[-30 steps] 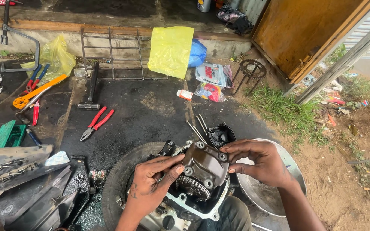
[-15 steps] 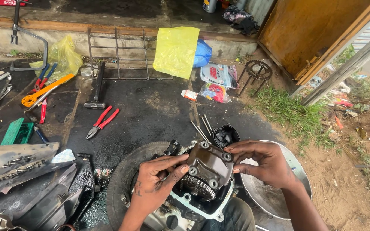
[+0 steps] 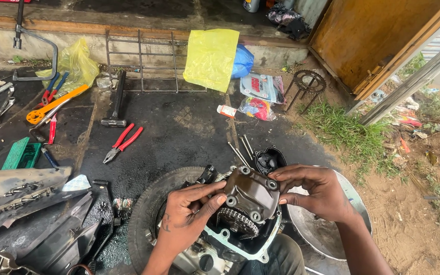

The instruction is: The person sits on the ground working on a disassembled motorcycle engine. They handle the cylinder head and cam chain, fit a small metal cover component onto the head, then use a socket wrench to work on fasteners and manipulate parts inside the engine by hand.

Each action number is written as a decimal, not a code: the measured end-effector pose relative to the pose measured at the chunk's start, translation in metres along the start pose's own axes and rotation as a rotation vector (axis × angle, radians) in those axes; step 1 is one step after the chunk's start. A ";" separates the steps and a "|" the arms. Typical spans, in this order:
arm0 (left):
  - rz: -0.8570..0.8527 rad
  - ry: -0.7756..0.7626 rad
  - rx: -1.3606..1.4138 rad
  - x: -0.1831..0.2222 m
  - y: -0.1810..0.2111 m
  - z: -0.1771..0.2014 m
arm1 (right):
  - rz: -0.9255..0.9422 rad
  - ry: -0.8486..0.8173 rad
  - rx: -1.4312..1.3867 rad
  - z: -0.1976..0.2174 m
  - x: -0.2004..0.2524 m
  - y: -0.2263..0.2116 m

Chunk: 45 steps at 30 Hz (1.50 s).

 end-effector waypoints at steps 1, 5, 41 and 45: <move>0.004 0.002 -0.004 0.000 0.001 0.000 | 0.005 -0.001 -0.003 0.000 0.000 0.000; 0.008 0.000 -0.014 0.000 0.001 0.000 | -0.012 -0.011 -0.027 0.001 -0.001 0.000; -0.032 -0.045 0.035 0.004 0.010 0.000 | 0.062 -0.254 0.723 -0.030 -0.031 -0.101; -0.135 -0.081 0.096 0.006 0.014 0.001 | 0.039 -0.300 0.752 -0.038 -0.038 -0.120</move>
Point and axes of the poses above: each hand's wrist, its own x-axis away from the middle knuckle, its own z-axis out of the back of the hand, y = z × x, the point moved 1 cm from there along -x, towards the middle knuckle, and after that the axes turned 6 degrees about x, right-handed, at the moved point
